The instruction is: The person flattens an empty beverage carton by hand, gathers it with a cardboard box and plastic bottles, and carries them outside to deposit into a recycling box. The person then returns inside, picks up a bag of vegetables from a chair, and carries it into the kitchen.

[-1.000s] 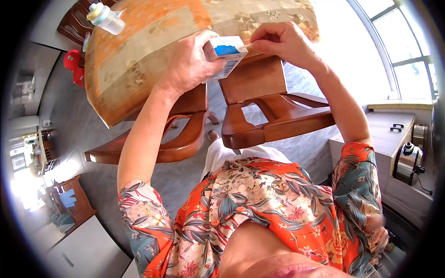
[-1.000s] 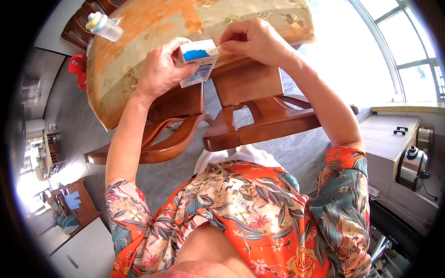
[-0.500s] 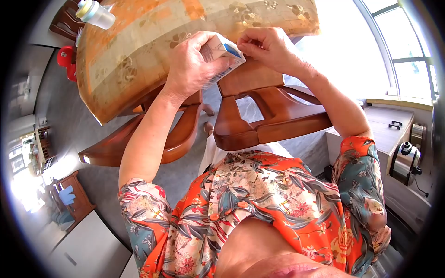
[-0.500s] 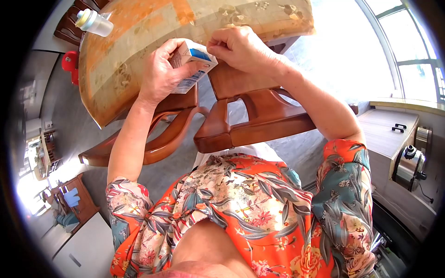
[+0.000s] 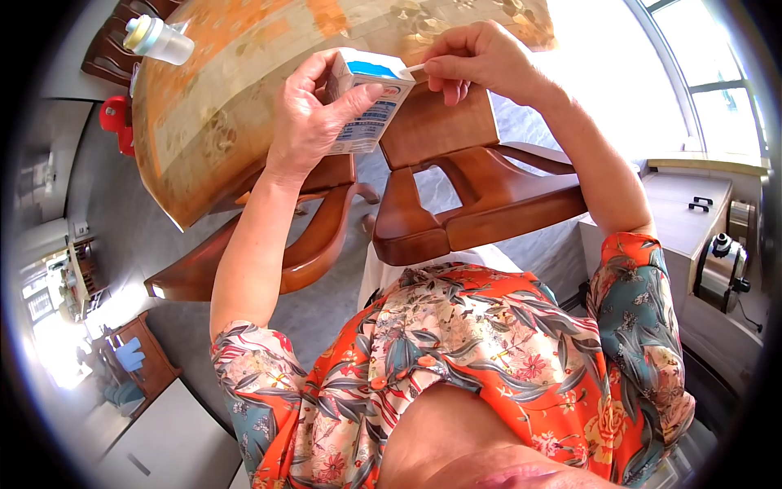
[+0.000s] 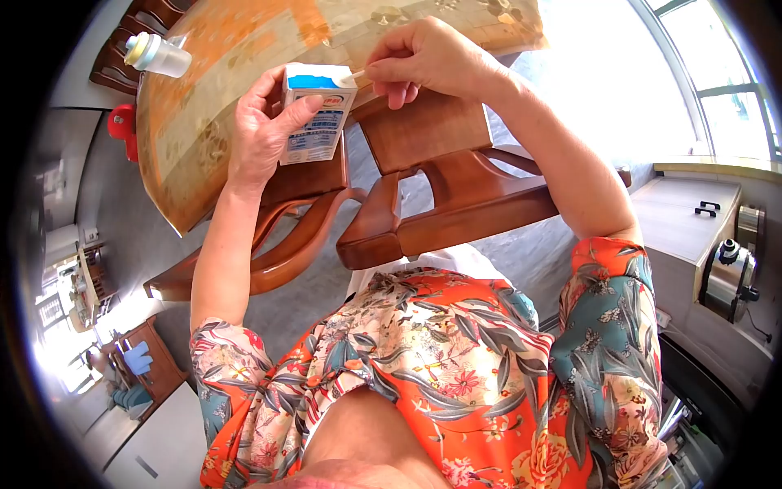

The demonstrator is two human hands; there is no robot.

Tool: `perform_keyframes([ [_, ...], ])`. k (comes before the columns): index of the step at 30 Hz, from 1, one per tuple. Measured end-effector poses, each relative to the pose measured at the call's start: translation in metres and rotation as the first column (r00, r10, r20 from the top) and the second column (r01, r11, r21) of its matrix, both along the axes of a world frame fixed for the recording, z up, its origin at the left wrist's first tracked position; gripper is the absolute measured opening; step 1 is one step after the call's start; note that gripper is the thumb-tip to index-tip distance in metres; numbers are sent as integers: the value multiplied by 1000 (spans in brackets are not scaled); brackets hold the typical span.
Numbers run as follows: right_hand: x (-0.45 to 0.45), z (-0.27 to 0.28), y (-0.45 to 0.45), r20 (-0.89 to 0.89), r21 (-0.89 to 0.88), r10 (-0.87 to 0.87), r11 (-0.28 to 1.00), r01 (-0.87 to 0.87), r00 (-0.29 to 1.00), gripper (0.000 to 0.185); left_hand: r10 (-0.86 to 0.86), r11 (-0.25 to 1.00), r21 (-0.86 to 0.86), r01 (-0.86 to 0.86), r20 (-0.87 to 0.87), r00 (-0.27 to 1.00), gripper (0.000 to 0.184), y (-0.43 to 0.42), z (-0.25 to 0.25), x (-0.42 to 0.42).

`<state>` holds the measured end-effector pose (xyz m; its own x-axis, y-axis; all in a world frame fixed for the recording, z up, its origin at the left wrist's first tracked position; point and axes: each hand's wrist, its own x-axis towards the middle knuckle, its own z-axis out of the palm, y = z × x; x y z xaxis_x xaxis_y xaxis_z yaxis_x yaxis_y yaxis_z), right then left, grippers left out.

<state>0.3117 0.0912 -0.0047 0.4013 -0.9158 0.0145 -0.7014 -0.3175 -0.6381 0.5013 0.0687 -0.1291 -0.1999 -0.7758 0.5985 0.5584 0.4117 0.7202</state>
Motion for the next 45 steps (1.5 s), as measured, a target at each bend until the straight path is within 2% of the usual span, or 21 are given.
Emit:
perform_keyframes([
  [2, 1, 0, 0, -14, 2, 0, 1000, 0, 1000, 14, -1, 1000, 4, 1, 18, 1000, 30, 1, 1, 2],
  [5, 1, -3, 1, -102, -61, 20, 998, -26, 995, 13, 56, 996, -80, -47, 105, 993, 32, -6, -4, 1],
  [11, 3, -5, 1, -208, -96, 69, 991, -91, 976, 12, 83, 993, -99, -67, 166, 983, 32, -5, -2, -2],
  [14, 6, -12, 1, -293, -101, 129, 981, -164, 947, 11, 171, 978, -156, -139, 209, 963, 33, -2, -2, -7],
  [17, 9, -12, 2, -298, -160, 74, 979, -126, 952, 12, 154, 980, -157, -123, 204, 967, 34, -5, 0, -5],
  [20, 4, -15, -6, -147, -37, 97, 994, -103, 984, 13, 126, 990, -94, -110, 186, 975, 33, -4, -1, -3],
  [23, -9, -1, -8, 4, 121, 149, 982, -148, 989, 17, -46, 999, 11, 45, 97, 994, 32, -7, -2, -2],
  [24, -10, 8, -14, -57, 209, 157, 968, -142, 986, 14, -68, 997, 32, 65, 84, 994, 32, -8, -3, -2],
  [27, -8, 6, -14, 63, 257, 164, 951, -174, 985, 13, -135, 988, 84, 130, 49, 990, 32, -8, -1, 0],
  [33, 2, -10, -9, -25, 63, 173, 983, -171, 985, 18, -229, 973, 50, 226, 65, 971, 34, -6, -1, 1],
  [38, 7, -12, -11, -1, 114, 120, 986, -119, 993, 18, -273, 961, 58, 270, 62, 960, 33, -3, -5, -7],
  [42, 2, 5, -7, 60, 150, 47, 987, -55, 997, 14, -359, 924, 119, 363, -48, 932, 30, -9, -5, 1],
  [45, 6, 8, -4, -138, -154, 226, 957, -246, 964, 13, -413, 892, 146, 429, -123, 902, 29, -12, -6, 5],
])
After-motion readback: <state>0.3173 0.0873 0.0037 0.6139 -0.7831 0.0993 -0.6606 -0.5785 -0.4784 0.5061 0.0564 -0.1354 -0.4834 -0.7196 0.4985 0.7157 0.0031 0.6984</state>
